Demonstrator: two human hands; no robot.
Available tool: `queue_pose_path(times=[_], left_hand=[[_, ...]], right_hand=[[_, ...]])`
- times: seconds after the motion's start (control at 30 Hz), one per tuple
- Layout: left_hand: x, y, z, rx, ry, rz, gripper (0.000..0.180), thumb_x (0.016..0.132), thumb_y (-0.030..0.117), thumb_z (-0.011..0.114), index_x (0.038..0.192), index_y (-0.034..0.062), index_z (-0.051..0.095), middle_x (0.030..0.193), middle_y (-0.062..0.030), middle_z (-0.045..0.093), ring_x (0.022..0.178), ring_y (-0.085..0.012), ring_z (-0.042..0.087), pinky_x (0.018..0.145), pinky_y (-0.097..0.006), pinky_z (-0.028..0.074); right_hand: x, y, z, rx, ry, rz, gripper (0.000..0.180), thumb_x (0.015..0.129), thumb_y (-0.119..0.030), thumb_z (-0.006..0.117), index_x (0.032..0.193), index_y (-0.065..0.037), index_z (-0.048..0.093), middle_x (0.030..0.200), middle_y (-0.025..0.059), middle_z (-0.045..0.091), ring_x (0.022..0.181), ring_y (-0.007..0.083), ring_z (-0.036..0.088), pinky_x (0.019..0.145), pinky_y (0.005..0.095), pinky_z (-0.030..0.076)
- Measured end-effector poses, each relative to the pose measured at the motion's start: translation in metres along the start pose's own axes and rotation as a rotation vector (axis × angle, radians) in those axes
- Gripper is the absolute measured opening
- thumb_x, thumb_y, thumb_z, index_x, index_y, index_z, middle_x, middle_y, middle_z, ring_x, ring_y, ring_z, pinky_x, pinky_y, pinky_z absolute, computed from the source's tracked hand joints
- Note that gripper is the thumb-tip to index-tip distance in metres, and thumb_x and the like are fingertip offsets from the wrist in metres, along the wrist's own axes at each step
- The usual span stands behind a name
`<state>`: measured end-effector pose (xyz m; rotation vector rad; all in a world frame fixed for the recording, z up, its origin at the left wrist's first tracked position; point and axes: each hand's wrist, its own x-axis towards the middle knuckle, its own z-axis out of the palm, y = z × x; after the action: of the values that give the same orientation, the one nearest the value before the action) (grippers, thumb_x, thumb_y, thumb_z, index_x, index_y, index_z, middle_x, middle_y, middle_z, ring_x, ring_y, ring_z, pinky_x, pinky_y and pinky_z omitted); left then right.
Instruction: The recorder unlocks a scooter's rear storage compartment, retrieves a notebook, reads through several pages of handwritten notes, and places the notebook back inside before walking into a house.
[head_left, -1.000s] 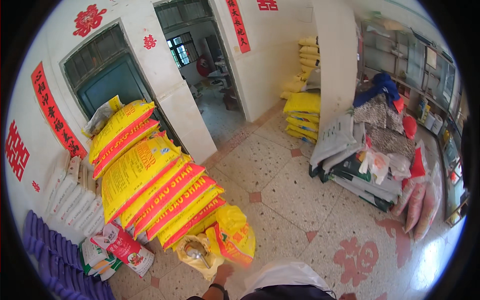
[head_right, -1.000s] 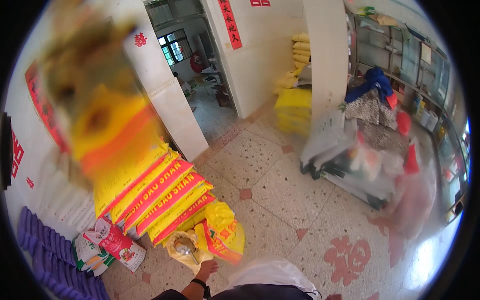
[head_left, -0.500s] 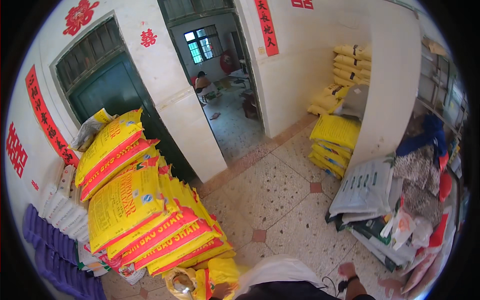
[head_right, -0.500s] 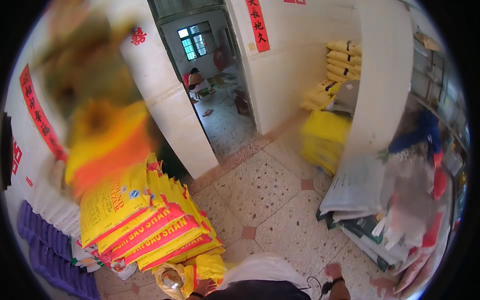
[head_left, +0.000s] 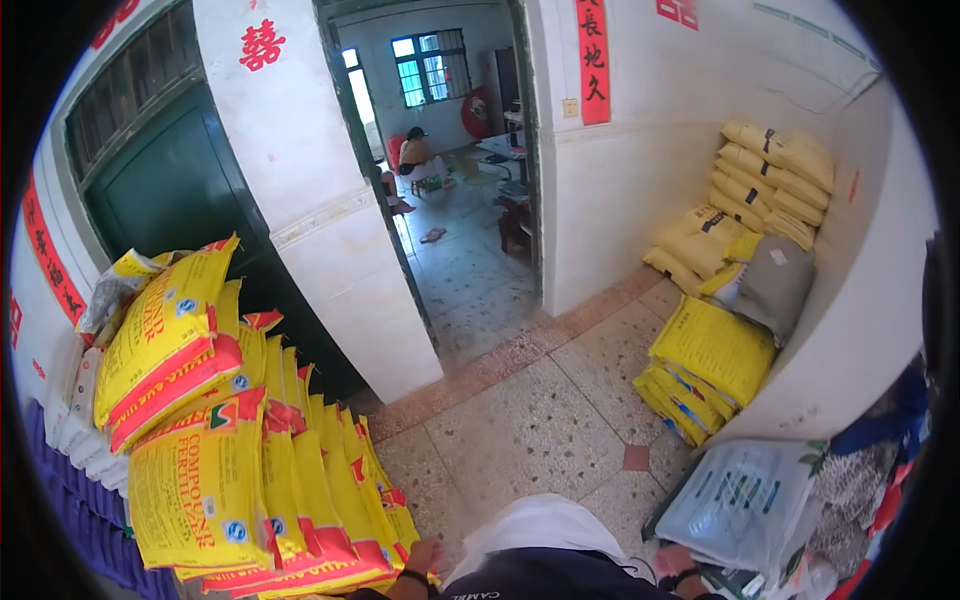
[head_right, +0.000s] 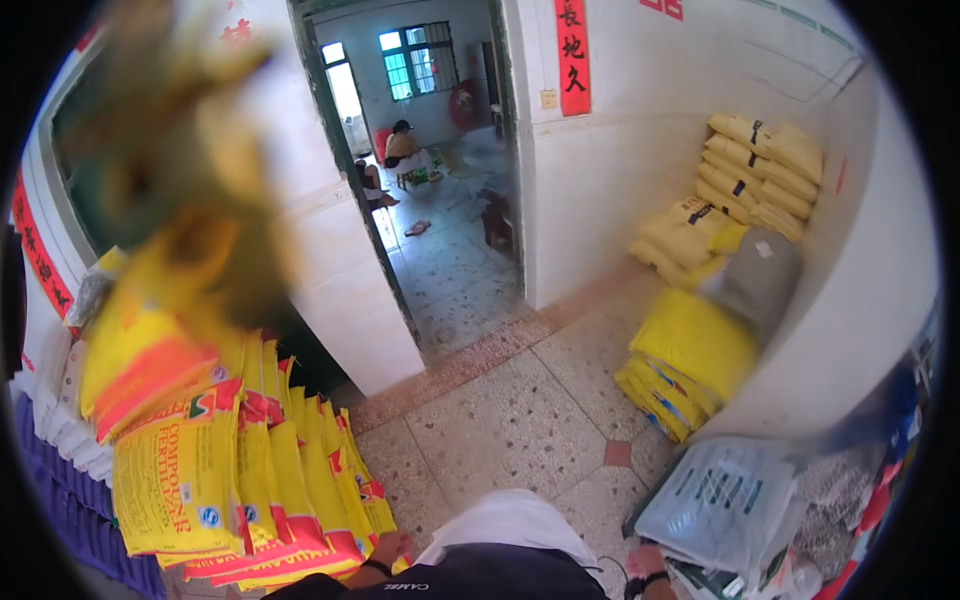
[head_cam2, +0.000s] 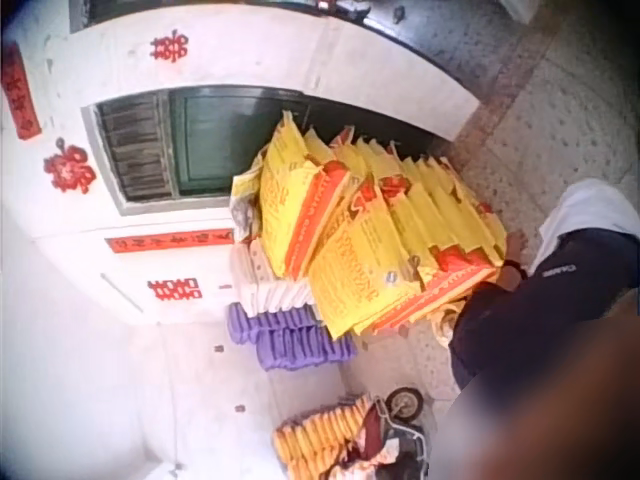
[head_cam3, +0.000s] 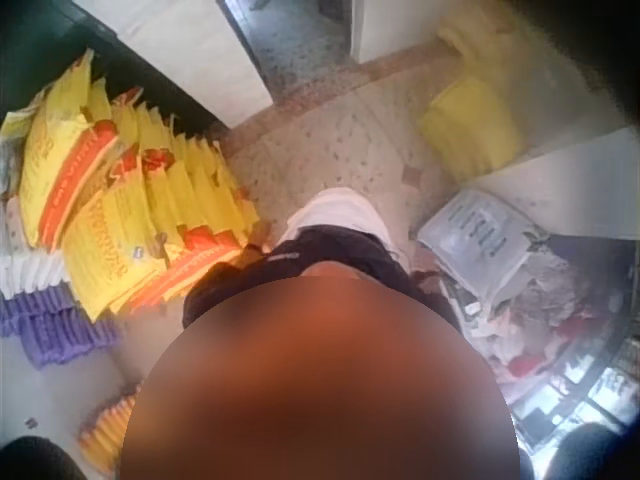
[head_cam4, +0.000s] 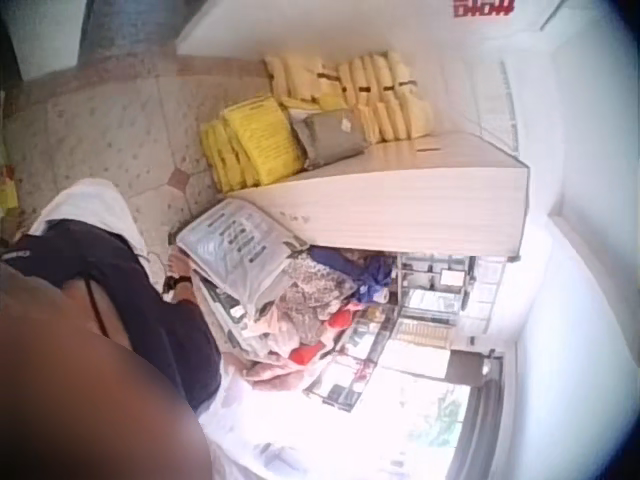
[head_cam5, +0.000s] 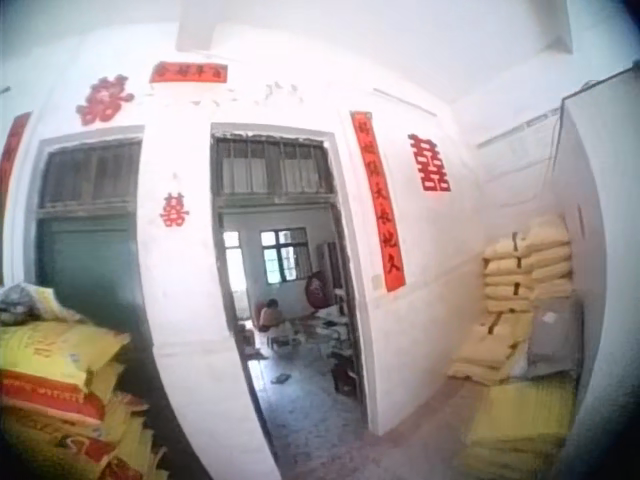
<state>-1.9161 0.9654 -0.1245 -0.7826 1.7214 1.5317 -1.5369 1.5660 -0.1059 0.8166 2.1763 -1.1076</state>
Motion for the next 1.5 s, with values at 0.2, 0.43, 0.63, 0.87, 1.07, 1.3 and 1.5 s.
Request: queue_pose_path(times=[0.2,0.43,0.63,0.87,1.07,1.3,1.5], left_hand=[[0.102,0.242,0.129,0.061,-0.163,0.337,0.021,0.091,0.025,0.061,0.091,0.0053,0.067,0.077,-0.0069,0.066,0.066,-0.0198,0.066,0.060,-0.031,0.055],[0.180,0.341,0.192,-0.056,-0.025,0.060,0.020,0.089,0.024,0.064,0.093,0.0051,0.066,0.082,-0.0074,0.066,0.066,-0.0204,0.065,0.060,-0.034,0.055],[0.237,0.376,0.159,-0.188,0.072,-0.132,0.022,0.093,0.025,0.057,0.097,0.0050,0.065,0.093,-0.0103,0.069,0.091,-0.0264,0.070,0.078,-0.040,0.058],[0.364,0.561,0.242,0.267,-0.142,-0.055,0.024,0.096,0.026,0.052,0.096,0.0079,0.067,0.094,-0.0063,0.071,0.084,-0.0191,0.065,0.080,-0.035,0.049],[0.519,0.795,0.291,-0.001,-0.126,0.005,0.021,0.093,0.029,0.061,0.095,0.0083,0.063,0.081,-0.0028,0.064,0.066,-0.0156,0.062,0.060,-0.030,0.054],[0.646,1.031,0.349,0.124,-0.133,0.233,0.025,0.095,0.030,0.059,0.104,0.0079,0.068,0.093,-0.0054,0.069,0.084,-0.0195,0.069,0.073,-0.035,0.057],[0.714,1.118,0.340,0.036,-0.099,0.028,0.016,0.092,0.018,0.060,0.082,0.0067,0.064,0.071,-0.0031,0.060,0.057,-0.0151,0.059,0.051,-0.029,0.048]], right_hand=[[0.044,-0.067,-0.035,0.282,-0.022,0.325,0.019,0.069,-0.030,0.066,0.081,-0.015,0.070,0.071,0.0051,0.067,0.067,0.0224,0.066,0.064,0.0420,0.050],[0.269,-0.163,-0.204,0.046,-0.093,0.172,0.014,0.066,-0.030,0.067,0.068,-0.016,0.068,0.063,0.0057,0.065,0.057,0.0243,0.063,0.053,0.0434,0.045],[0.531,-0.336,-0.440,-0.705,0.207,-0.444,0.015,0.069,-0.023,0.067,0.059,-0.013,0.064,0.054,0.0033,0.060,0.050,0.0194,0.061,0.045,0.0416,0.045],[0.696,-0.514,-0.580,0.585,0.427,-0.079,0.018,0.085,-0.016,0.059,0.071,-0.004,0.065,0.070,0.0095,0.065,0.055,0.0200,0.063,0.045,0.0334,0.048],[0.743,-0.557,-0.553,0.478,0.076,0.254,0.016,0.085,-0.016,0.060,0.076,-0.004,0.065,0.071,0.0100,0.065,0.058,0.0187,0.065,0.045,0.0342,0.047],[0.799,-0.647,-0.520,0.310,-0.155,0.345,0.022,0.088,-0.022,0.061,0.078,-0.002,0.067,0.074,0.0126,0.069,0.055,0.0229,0.064,0.050,0.0366,0.053],[0.931,-0.746,-0.560,-0.001,-0.187,0.178,0.027,0.088,-0.024,0.060,0.078,-0.001,0.069,0.077,0.0101,0.071,0.062,0.0220,0.067,0.054,0.0354,0.053]])
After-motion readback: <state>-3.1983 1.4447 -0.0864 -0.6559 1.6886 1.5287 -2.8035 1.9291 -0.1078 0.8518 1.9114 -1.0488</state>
